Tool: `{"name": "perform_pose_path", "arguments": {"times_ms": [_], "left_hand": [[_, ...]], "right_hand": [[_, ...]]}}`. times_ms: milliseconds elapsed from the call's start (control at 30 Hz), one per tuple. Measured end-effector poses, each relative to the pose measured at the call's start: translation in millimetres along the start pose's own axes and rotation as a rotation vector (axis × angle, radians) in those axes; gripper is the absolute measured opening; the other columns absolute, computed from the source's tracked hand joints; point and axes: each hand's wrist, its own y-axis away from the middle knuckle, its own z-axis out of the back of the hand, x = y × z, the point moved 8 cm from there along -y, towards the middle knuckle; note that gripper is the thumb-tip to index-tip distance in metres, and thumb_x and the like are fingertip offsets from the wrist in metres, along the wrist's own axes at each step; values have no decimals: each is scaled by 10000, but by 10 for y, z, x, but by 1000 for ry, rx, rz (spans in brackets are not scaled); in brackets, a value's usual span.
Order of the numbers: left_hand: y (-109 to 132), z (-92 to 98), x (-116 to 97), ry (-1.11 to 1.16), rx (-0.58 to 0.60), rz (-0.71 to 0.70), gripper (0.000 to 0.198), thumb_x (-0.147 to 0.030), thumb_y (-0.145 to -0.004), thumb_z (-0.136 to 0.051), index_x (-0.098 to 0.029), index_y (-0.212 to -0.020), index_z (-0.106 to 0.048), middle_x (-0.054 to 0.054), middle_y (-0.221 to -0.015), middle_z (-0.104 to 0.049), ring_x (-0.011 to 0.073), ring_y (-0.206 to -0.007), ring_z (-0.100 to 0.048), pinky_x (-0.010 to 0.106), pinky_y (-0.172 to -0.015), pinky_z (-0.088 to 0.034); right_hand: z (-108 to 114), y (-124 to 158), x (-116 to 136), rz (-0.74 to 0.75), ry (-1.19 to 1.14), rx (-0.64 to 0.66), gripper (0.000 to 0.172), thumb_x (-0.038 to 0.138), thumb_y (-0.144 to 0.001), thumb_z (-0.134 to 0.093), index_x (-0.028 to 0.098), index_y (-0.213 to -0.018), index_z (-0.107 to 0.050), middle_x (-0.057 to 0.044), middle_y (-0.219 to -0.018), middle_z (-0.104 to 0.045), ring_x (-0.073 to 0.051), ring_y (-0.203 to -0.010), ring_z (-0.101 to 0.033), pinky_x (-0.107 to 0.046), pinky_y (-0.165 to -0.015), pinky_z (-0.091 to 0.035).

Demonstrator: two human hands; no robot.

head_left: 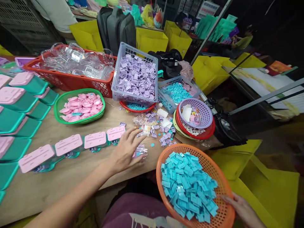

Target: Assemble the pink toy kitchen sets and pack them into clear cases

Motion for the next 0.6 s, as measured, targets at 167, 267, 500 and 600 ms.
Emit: {"name": "perform_pose_path", "arguments": {"times_ms": [167,267,500,600], "left_hand": [[112,-886,276,-220,409,54,844,-518,-752,-723,-137,-1425,-387,193,-1386,-486,375,-1281,-421,544,-1066,-331],[273,-973,435,-284,486,111,654,-408,-813,-685,-148,-1367,-455,156,-1256,-581,316,-1135,-533,454,-975,-396],[557,-713,712,-378,430,280,612,-343,-801,-696,-165,-1348,-486,140,-1231,-602,307,-1086,-566,424,-901,-430],[653,-661,797,-362,353,340,640,-342,-794,-702,-186,-1372,-474,140,-1262,-592,324,-1109,-551,456,-916,-444]], "right_hand": [[-315,-345,-302,86,-68,11,457,425,-513,-858,183,-889,-765,-108,-970,-769,-340,-926,-717,-404,-807,-593],[-607,-508,-374,142,-162,16,485,426,-507,-869,172,-901,-745,-100,-941,-772,-321,-885,-725,-393,-770,-604],[-1464,-841,-264,215,-348,-23,598,460,-578,-868,190,-1060,-641,-37,-934,-764,-249,-807,-722,-314,-646,-606],[-1752,-922,-70,221,-384,43,572,545,-666,-799,222,-1092,-595,-33,-982,-753,-230,-832,-719,-280,-611,-588]]}}
